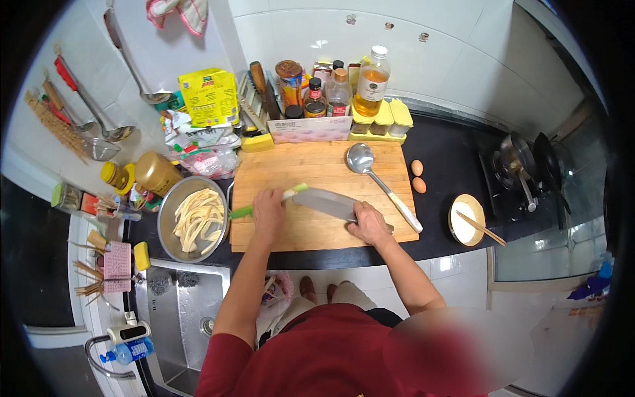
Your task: The person washes a green onion under a kitchen faucet and then places it on a wooden cutting board. They use a cleaver to slice the green onion into small pieces.
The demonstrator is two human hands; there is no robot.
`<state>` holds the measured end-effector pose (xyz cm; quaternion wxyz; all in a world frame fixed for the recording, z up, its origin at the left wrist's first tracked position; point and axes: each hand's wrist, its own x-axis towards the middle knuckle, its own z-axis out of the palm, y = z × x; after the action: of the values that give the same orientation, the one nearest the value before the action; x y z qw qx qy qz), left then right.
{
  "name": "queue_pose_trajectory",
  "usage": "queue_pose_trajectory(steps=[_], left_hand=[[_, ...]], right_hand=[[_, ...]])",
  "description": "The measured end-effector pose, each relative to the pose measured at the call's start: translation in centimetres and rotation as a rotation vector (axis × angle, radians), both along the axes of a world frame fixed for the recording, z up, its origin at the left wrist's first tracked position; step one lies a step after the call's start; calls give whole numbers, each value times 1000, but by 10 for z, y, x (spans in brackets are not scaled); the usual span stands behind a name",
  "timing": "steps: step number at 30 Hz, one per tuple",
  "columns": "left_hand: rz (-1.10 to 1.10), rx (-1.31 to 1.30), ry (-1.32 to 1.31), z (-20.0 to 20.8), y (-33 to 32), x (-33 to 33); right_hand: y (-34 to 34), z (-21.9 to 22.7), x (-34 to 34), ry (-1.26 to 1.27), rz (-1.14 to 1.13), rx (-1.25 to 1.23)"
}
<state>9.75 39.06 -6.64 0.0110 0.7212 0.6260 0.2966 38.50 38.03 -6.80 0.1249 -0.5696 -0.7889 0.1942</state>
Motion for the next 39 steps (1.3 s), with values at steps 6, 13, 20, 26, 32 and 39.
queue_pose_trajectory(steps=[6, 13, 20, 26, 32, 39], left_hand=[[-22, 91, 22, -57, 53, 5], [-23, 71, -142, -56, 24, 29], [2, 50, -25, -68, 22, 34], [-187, -91, 60, -41, 46, 32], [-358, -433, -286, -26, 35, 79], [-288, -352, -419, -62, 1, 104]], right_hand=[[5, 13, -9, 15, -202, -128], [15, 25, 9, -23, -138, -172], [24, 29, 34, 70, -170, -184], [29, 27, 37, 48, -117, -129], [41, 7, 38, 57, -116, -159], [19, 36, 40, 36, -84, -252]])
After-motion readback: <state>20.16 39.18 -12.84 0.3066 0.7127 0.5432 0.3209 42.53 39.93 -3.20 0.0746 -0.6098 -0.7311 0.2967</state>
